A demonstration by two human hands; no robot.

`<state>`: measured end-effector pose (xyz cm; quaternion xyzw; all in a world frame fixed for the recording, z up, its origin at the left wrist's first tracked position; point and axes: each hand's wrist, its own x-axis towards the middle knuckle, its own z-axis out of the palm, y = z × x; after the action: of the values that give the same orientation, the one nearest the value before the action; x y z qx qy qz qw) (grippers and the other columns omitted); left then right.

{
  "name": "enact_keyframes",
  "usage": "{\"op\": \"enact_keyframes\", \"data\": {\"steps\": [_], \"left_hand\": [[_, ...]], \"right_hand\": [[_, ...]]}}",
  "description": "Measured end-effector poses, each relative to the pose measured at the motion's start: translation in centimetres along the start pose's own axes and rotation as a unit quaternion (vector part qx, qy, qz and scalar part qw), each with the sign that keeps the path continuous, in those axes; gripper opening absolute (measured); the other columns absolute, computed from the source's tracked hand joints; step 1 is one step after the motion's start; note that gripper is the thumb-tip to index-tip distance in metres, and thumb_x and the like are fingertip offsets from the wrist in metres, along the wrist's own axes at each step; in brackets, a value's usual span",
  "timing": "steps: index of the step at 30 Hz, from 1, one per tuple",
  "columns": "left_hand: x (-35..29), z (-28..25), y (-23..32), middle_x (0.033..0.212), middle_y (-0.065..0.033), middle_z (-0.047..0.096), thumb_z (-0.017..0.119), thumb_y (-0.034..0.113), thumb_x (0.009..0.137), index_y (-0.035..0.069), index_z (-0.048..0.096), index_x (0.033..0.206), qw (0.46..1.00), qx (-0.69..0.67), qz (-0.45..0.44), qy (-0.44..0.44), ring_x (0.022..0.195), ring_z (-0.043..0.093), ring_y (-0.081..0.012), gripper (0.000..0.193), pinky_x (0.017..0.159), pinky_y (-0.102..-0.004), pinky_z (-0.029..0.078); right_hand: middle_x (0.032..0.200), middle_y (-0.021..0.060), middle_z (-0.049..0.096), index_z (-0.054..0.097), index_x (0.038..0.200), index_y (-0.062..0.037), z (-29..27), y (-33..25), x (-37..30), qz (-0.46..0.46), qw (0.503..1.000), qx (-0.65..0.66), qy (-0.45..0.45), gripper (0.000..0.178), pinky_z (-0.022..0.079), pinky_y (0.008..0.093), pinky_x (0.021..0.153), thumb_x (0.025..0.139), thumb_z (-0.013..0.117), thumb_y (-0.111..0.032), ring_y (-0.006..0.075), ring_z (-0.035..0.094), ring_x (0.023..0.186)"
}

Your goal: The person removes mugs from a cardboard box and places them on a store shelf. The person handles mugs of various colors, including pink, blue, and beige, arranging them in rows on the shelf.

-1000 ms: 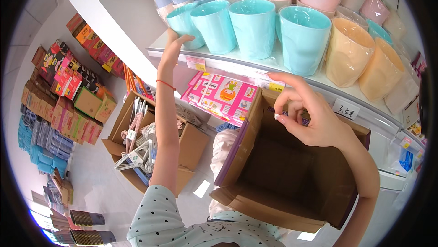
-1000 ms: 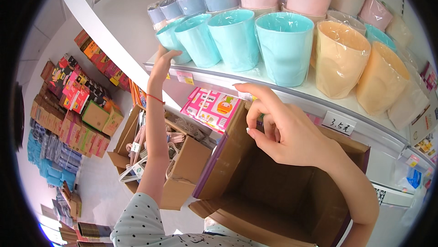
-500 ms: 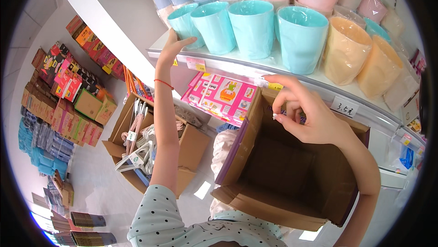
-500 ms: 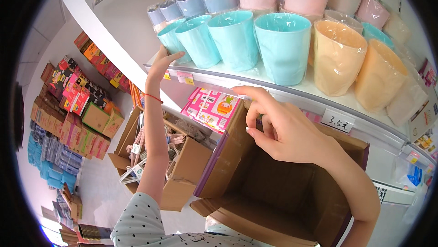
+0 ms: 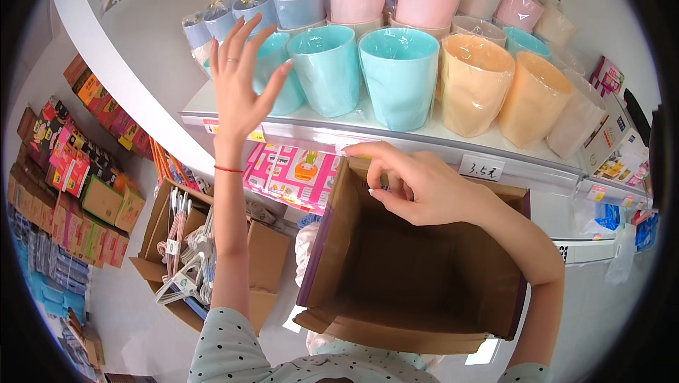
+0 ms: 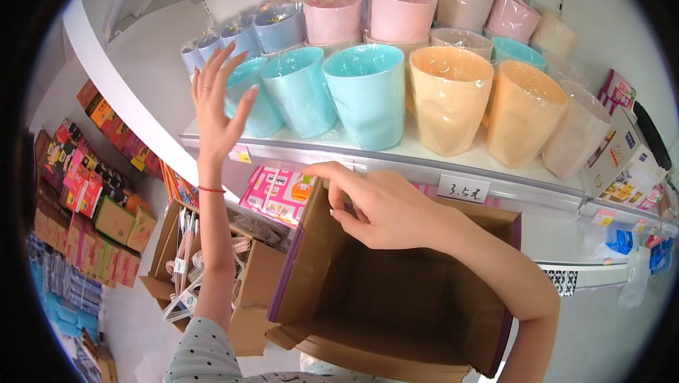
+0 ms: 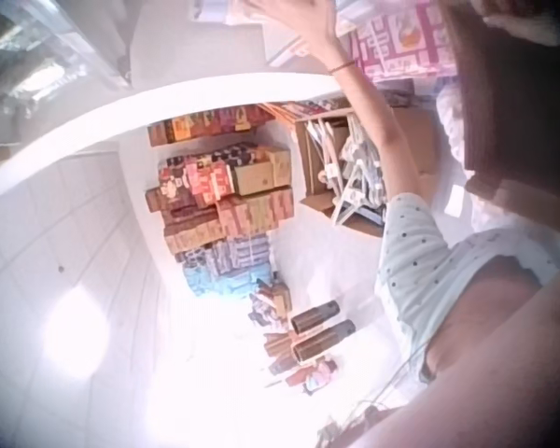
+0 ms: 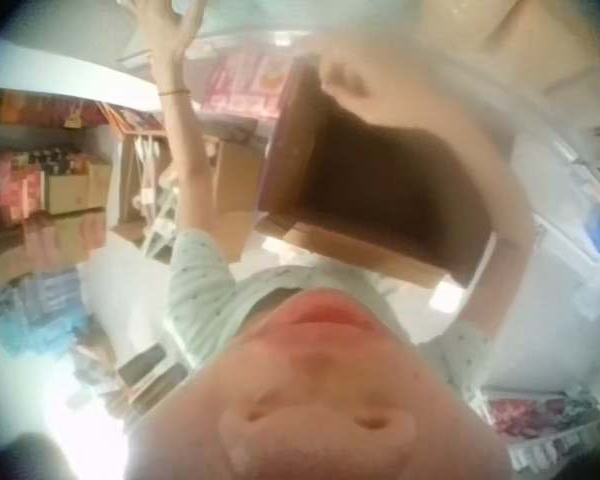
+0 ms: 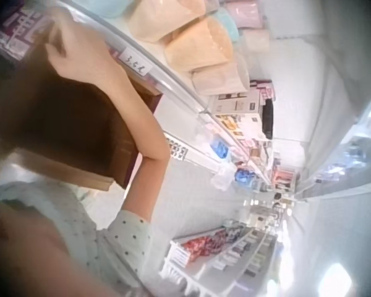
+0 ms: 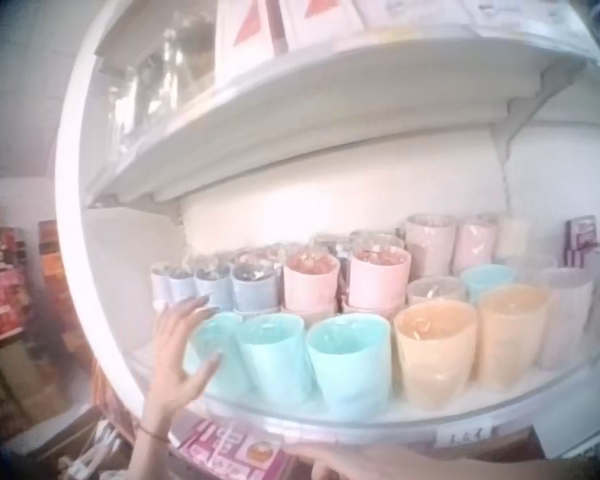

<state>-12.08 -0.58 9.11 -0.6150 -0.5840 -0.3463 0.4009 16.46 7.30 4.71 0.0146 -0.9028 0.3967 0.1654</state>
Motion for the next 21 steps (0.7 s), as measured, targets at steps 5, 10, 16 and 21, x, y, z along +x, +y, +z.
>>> {"op": "enact_keyframes", "data": {"steps": [5,10,16,21], "left_hand": [[-1.0,1.5,-2.1,0.135,-0.0118,0.05,0.049,0.036,0.095,0.011,0.058,0.121,0.986,0.068,-0.141,-0.054,0.13,0.042,-0.0314,0.037,0.112,-0.0543,0.014],[-1.0,1.1,-3.3,0.132,-0.0151,0.052,0.048,0.036,0.095,0.008,0.058,0.121,0.981,0.057,-0.152,-0.111,0.127,0.044,-0.0314,0.039,0.113,-0.053,0.015],[-1.1,-0.7,3.1,0.121,-0.0131,0.06,0.05,0.026,0.093,0.006,0.062,0.113,0.994,0.058,0.003,0.091,0.118,0.051,-0.0322,0.03,0.105,-0.0482,0.029],[-4.7,-0.8,8.8,0.092,-0.0124,0.066,0.061,0.006,0.075,0.002,0.065,0.087,0.945,-0.311,0.02,-0.101,0.088,0.06,-0.029,0.013,0.081,-0.0418,0.044]], "right_hand": [[0.077,0.0056,0.059,0.04,0.133,-0.0092,0.1,-0.2,0.1,-0.016,1.0,-0.015,0.002,0.056,0.045,0.0343,0.056,0.081,0.058,-0.001,0.0215,0.06,0.06],[0.077,0.0076,0.06,0.041,0.132,-0.0086,0.1,0.1,0.0,-0.037,0.998,-0.048,0.003,0.053,0.045,0.0378,0.057,0.081,0.056,-0.003,0.0276,0.06,0.065],[0.074,0.0059,0.059,0.044,0.13,-0.0094,0.0,0.4,0.1,-0.056,0.996,-0.067,0.015,0.049,0.045,0.0382,0.057,0.082,0.057,-0.005,0.0264,0.06,0.065],[0.074,0.0039,0.064,0.066,0.094,-0.0086,-0.8,-0.2,-0.3,-0.143,0.977,-0.101,0.123,0.015,0.044,0.03,0.05,0.081,0.061,-0.001,0.0188,0.058,0.056]]}}
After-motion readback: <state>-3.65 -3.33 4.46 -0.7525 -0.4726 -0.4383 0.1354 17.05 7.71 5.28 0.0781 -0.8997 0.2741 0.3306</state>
